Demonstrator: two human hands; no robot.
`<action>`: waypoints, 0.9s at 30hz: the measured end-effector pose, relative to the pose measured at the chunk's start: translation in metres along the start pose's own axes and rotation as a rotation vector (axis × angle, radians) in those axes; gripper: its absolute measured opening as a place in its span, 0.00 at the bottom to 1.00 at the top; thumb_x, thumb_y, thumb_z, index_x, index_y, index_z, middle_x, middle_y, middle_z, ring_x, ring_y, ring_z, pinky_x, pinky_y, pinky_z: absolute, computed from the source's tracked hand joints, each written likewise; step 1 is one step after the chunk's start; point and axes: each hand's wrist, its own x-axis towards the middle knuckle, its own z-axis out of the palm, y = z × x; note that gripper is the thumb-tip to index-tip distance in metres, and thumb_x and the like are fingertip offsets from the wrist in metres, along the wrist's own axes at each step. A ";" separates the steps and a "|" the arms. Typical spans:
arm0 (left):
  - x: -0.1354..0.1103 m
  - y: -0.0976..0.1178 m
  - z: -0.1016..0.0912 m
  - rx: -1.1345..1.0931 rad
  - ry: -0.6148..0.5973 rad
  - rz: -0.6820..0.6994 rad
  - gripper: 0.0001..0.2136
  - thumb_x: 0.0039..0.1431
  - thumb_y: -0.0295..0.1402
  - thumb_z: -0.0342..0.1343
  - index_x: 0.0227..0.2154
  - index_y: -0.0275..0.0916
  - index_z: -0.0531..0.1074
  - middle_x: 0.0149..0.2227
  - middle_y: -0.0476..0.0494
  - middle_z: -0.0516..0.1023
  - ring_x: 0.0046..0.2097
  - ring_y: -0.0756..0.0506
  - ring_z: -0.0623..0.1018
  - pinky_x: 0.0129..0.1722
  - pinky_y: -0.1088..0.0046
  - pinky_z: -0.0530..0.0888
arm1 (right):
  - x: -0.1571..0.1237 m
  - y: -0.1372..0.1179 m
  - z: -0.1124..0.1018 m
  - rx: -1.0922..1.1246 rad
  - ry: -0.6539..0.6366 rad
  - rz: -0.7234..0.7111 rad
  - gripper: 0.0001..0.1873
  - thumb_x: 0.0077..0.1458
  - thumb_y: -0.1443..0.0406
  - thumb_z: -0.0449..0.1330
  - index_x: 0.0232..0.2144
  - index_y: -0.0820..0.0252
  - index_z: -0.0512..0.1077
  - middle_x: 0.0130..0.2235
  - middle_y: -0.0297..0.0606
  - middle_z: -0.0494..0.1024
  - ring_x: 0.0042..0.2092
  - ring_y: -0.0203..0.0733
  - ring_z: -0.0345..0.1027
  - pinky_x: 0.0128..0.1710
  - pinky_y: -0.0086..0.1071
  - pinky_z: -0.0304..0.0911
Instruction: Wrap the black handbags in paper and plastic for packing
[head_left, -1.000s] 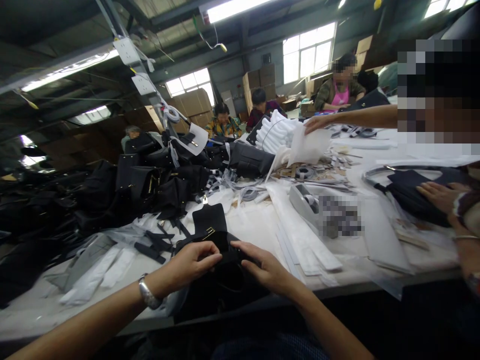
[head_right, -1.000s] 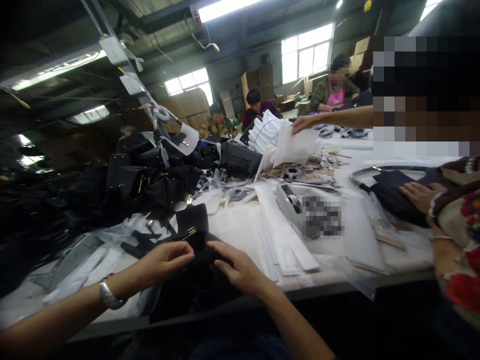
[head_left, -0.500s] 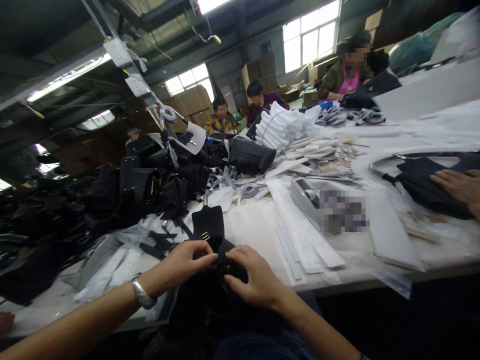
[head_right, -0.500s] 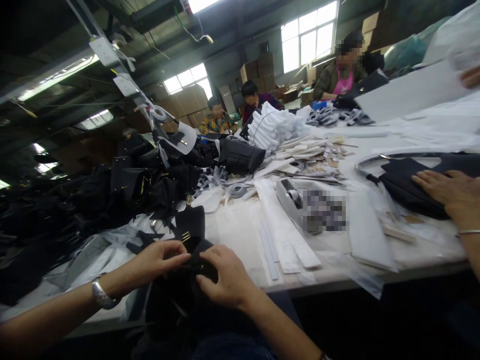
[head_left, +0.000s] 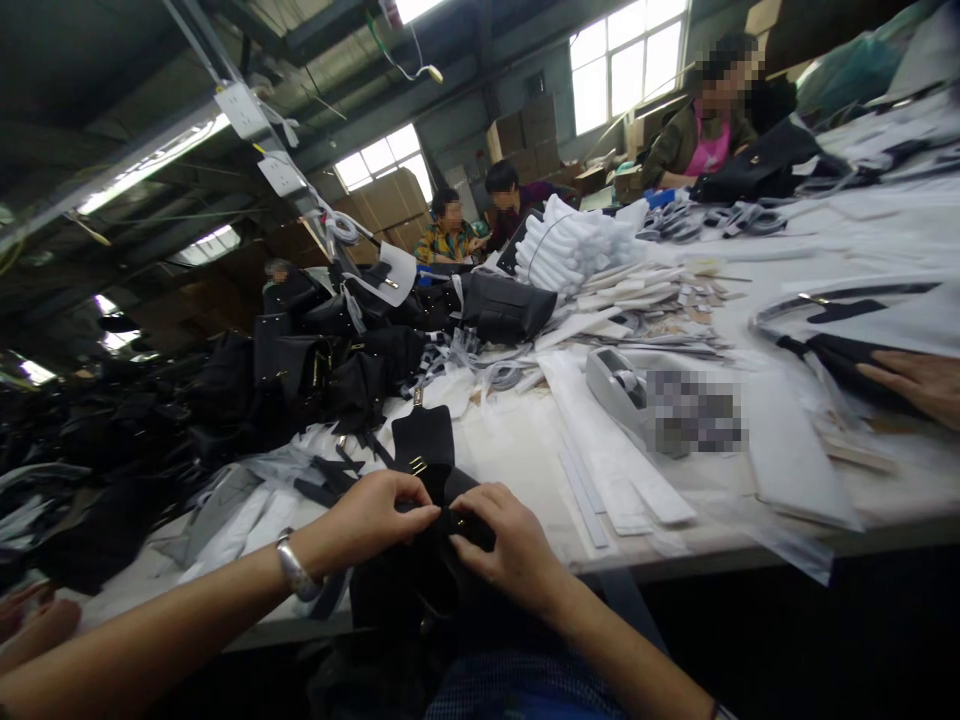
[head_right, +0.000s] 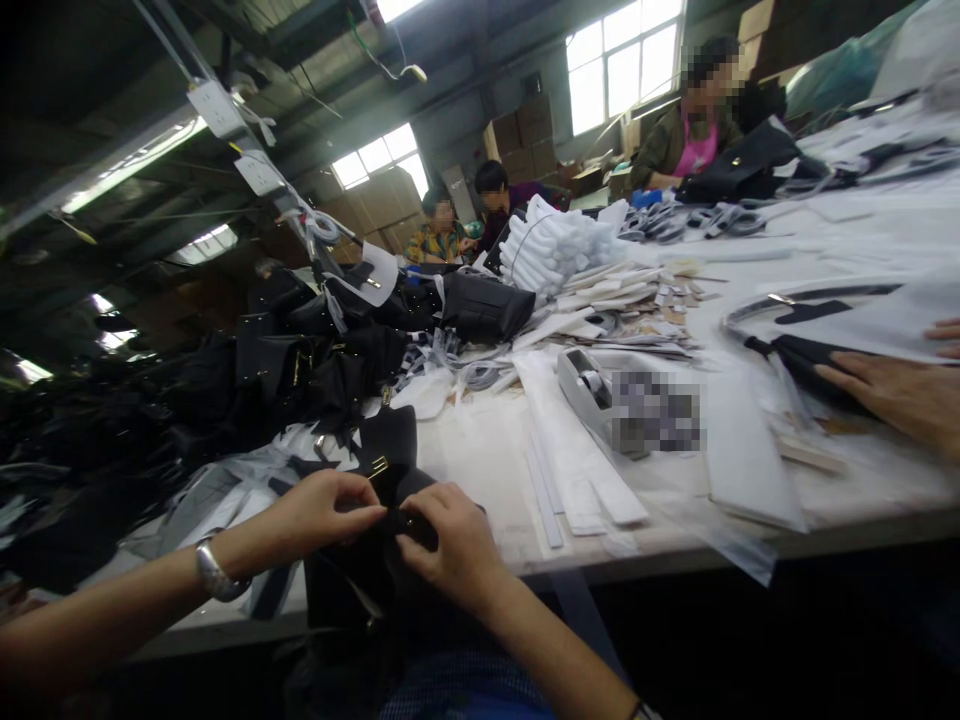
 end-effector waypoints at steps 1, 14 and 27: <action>0.001 0.002 0.000 0.014 0.005 0.000 0.17 0.54 0.47 0.54 0.29 0.38 0.77 0.24 0.47 0.78 0.28 0.46 0.76 0.26 0.74 0.65 | 0.000 0.000 0.001 -0.005 -0.001 -0.006 0.14 0.51 0.68 0.64 0.42 0.54 0.72 0.42 0.36 0.75 0.46 0.43 0.66 0.47 0.35 0.62; 0.005 0.004 0.009 0.092 -0.001 0.007 0.18 0.56 0.48 0.52 0.26 0.38 0.75 0.22 0.48 0.76 0.26 0.46 0.74 0.25 0.74 0.62 | -0.003 0.007 0.004 -0.013 0.040 -0.044 0.13 0.52 0.67 0.65 0.41 0.55 0.72 0.42 0.37 0.75 0.46 0.44 0.66 0.47 0.35 0.63; 0.007 -0.005 0.028 0.054 0.137 0.148 0.10 0.57 0.41 0.58 0.28 0.39 0.76 0.28 0.47 0.79 0.32 0.46 0.76 0.31 0.73 0.63 | 0.002 0.008 0.011 -0.071 0.007 -0.022 0.11 0.56 0.64 0.64 0.43 0.54 0.74 0.43 0.39 0.77 0.47 0.46 0.69 0.47 0.38 0.67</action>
